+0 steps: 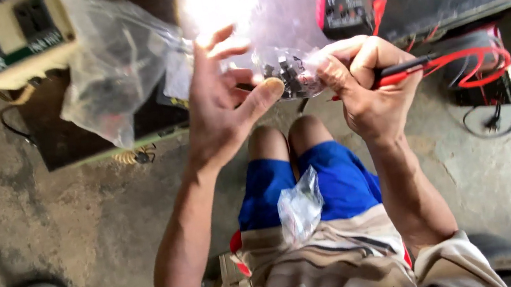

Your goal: The person sits at a workbench and uses a multimeter to test small electronic components. They pick up components from a plastic bag, connect the multimeter probes to them, and place them on the table.

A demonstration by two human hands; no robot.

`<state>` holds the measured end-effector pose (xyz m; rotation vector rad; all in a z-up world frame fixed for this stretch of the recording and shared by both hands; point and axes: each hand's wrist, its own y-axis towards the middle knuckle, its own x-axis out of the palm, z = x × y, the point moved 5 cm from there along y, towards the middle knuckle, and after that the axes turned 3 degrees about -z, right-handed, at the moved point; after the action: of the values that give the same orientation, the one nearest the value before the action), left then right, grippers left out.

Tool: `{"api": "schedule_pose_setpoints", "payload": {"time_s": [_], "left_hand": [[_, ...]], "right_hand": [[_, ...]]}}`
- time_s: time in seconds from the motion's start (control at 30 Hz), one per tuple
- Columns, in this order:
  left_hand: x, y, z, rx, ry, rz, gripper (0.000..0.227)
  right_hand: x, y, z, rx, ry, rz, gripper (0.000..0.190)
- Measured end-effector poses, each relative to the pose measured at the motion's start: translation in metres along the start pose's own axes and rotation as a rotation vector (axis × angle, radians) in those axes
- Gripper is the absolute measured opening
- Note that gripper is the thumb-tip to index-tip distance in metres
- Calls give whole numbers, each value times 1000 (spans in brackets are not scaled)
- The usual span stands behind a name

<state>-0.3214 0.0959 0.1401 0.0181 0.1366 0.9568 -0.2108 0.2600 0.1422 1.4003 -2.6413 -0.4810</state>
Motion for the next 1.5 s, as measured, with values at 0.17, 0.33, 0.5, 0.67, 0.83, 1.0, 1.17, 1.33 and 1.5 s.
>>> {"api": "schedule_pose_setpoints", "payload": {"time_s": [0.17, 0.33, 0.5, 0.67, 0.83, 1.0, 1.17, 1.33, 1.5], "left_hand": [[-6, 45, -38, -147, -292, -186, 32], [-17, 71, -68, -77, -376, -57, 7], [-19, 79, -56, -44, -208, -55, 3], [-22, 88, -52, 110, 0, -39, 4], [-15, 90, -45, 96, -102, -84, 4], [-13, 81, -62, 67, -44, -119, 11], [-11, 73, -54, -61, -202, -121, 5], [-16, 66, -51, -69, -218, -41, 2], [-22, 60, -52, -113, -277, 90, 7]], "right_hand": [[22, 34, 36, -39, 231, 183, 68], [35, 46, 65, 92, 335, 250, 59], [50, 53, 67, 92, 311, 243, 48], [46, 55, 66, 136, 378, 102, 40], [40, 45, 109, 102, 306, 160, 50], [37, 46, 118, 89, 303, 217, 59], [42, 51, 104, 61, 391, 288, 56], [38, 49, 105, 54, 345, 281, 56], [49, 51, 73, 74, 375, 195, 56]]}}
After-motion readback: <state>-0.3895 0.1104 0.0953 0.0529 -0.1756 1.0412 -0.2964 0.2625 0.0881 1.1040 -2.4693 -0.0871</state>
